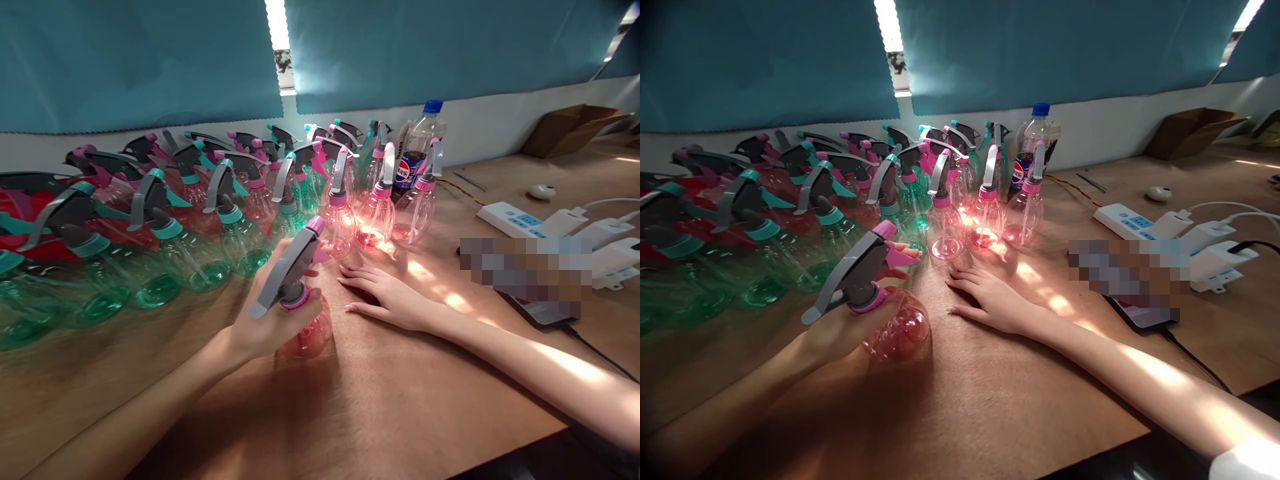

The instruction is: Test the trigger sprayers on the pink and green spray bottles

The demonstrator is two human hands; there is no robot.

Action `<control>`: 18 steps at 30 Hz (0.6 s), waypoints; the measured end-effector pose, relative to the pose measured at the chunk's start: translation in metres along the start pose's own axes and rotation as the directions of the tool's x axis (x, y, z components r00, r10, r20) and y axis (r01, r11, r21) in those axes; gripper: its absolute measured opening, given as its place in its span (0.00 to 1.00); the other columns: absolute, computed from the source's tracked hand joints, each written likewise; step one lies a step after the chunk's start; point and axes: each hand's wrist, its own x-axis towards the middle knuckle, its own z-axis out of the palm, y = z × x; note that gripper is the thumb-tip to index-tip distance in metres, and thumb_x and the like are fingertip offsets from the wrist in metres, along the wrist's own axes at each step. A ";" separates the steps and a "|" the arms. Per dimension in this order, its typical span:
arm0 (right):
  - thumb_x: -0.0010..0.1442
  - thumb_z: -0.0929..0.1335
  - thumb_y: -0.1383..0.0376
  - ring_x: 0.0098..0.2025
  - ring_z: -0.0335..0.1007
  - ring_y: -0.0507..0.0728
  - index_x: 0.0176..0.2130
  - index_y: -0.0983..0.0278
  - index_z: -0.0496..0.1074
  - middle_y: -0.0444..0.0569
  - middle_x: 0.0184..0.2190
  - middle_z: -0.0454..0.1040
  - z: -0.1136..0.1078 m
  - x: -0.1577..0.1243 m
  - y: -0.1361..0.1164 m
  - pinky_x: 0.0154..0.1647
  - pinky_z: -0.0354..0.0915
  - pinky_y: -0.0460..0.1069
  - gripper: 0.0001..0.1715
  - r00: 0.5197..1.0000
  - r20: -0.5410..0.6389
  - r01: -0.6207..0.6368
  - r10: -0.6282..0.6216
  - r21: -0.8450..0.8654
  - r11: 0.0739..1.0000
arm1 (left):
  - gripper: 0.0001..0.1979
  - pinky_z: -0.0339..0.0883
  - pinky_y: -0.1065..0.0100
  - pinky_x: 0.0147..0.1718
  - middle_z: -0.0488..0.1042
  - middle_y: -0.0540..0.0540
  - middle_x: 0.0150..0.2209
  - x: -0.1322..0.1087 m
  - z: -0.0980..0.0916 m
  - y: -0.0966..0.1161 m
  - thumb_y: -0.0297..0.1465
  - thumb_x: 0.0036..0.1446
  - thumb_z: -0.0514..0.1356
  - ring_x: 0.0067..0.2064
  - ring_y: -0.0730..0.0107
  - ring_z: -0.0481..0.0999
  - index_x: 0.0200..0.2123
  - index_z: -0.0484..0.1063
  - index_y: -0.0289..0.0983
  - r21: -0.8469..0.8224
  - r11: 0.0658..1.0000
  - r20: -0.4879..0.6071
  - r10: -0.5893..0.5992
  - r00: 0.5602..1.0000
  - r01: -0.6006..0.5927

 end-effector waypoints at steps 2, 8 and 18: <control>0.67 0.65 0.50 0.67 0.58 0.66 0.62 0.61 0.67 0.58 0.64 0.66 0.001 0.000 0.001 0.66 0.58 0.67 0.30 1.000 -0.008 -0.003 0.003 0.009 1.000 | 0.23 0.77 0.64 0.44 0.72 0.48 0.34 0.000 0.002 0.002 0.31 0.51 0.56 0.37 0.66 0.75 0.52 0.64 0.39 -0.063 0.997 0.002 -0.032 0.999 0.032; 0.67 0.65 0.51 0.67 0.58 0.67 0.62 0.63 0.66 0.60 0.64 0.65 0.002 -0.001 0.002 0.66 0.57 0.67 0.31 1.000 0.000 -0.009 0.009 0.008 1.000 | 0.25 0.76 0.61 0.48 0.72 0.42 0.50 -0.001 0.004 0.003 0.31 0.51 0.58 0.44 0.63 0.75 0.54 0.66 0.39 -0.117 0.992 -0.010 -0.045 0.999 0.044; 0.67 0.64 0.50 0.67 0.58 0.67 0.62 0.63 0.67 0.60 0.64 0.65 0.000 0.000 0.000 0.66 0.58 0.68 0.31 1.000 0.009 -0.012 0.012 -0.002 1.000 | 0.24 0.78 0.62 0.45 0.74 0.40 0.51 -0.002 0.005 0.000 0.31 0.52 0.57 0.45 0.61 0.77 0.55 0.70 0.38 -0.118 0.991 0.014 -0.064 0.998 0.065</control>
